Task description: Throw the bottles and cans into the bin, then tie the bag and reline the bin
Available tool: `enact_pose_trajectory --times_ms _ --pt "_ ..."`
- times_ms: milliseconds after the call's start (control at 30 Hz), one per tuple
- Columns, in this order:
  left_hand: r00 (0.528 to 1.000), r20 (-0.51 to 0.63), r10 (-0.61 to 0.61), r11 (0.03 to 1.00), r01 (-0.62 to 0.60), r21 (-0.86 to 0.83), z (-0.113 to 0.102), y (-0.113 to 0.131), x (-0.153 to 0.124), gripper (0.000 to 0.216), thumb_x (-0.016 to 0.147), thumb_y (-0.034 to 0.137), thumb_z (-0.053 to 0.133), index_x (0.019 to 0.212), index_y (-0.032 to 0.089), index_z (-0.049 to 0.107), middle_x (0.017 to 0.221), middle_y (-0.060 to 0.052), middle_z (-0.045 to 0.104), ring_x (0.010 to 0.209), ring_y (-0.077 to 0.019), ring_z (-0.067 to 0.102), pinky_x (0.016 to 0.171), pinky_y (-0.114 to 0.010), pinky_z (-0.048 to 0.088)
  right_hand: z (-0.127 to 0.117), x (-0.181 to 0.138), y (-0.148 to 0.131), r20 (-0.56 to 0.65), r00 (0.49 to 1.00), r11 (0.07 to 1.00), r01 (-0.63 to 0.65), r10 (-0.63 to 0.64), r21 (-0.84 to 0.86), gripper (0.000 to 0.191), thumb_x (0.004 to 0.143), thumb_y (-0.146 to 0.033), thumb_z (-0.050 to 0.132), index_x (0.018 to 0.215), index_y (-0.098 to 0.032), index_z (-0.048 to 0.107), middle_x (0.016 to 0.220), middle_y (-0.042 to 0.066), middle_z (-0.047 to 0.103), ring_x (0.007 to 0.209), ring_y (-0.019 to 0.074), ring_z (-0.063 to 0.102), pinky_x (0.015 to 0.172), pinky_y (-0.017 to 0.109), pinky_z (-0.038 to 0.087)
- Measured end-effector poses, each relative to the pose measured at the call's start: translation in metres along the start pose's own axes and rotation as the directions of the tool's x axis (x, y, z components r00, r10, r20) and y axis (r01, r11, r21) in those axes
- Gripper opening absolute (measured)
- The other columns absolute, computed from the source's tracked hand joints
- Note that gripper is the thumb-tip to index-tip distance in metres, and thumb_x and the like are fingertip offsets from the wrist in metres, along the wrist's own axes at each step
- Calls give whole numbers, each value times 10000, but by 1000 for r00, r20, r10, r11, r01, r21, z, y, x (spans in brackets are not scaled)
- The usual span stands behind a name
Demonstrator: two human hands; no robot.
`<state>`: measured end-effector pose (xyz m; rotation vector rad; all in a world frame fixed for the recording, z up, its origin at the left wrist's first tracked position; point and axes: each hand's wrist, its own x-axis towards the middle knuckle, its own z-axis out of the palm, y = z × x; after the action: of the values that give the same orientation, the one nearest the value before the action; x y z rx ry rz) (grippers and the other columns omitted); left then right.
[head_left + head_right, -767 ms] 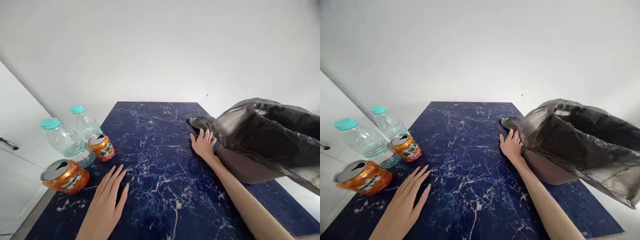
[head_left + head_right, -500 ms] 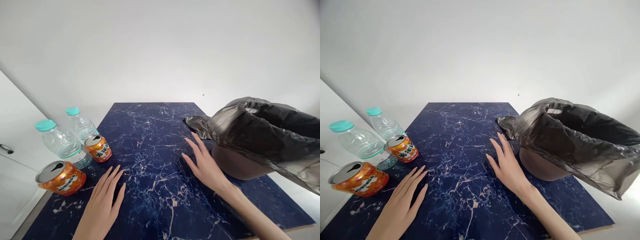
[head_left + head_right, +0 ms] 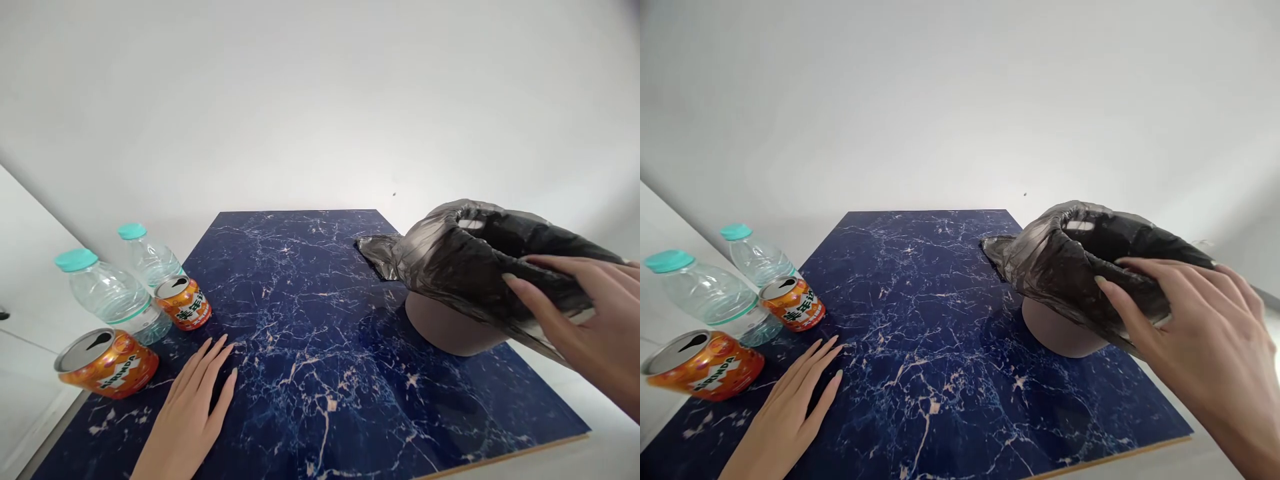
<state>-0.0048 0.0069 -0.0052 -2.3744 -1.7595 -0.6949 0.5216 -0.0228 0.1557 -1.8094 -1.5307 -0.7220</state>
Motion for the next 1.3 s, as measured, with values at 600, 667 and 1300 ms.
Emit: enact_pose_trajectory --times_ms 600,667,1300 --pt "1000 9 -1 999 0 33 -4 -4 -1 513 1114 504 456 1597 337 491 1667 -53 566 1557 -363 520 1198 -664 530 18 21 -130 -110 873 561 397 -476 727 216 955 -260 805 920 -258 592 846 -2 700 884 223 668 1139 563 443" --pt "1000 10 -4 1000 3 16 -5 0 -1 509 1111 500 445 1578 315 521 1637 -74 596 1546 -371 532 1202 -658 526 29 29 -137 -155 855 488 421 -495 764 200 944 -289 800 941 -258 602 870 1 723 921 232 677 1180 589 417" --pt "954 -99 -282 389 20 -921 -94 96 197 651 1131 668 303 1544 217 526 1674 -106 555 1570 -247 506 1332 -417 389 51 107 -168 322 938 508 -216 -130 834 591 1061 -751 478 1385 -299 675 1531 81 680 1494 318 564 1267 549 424"
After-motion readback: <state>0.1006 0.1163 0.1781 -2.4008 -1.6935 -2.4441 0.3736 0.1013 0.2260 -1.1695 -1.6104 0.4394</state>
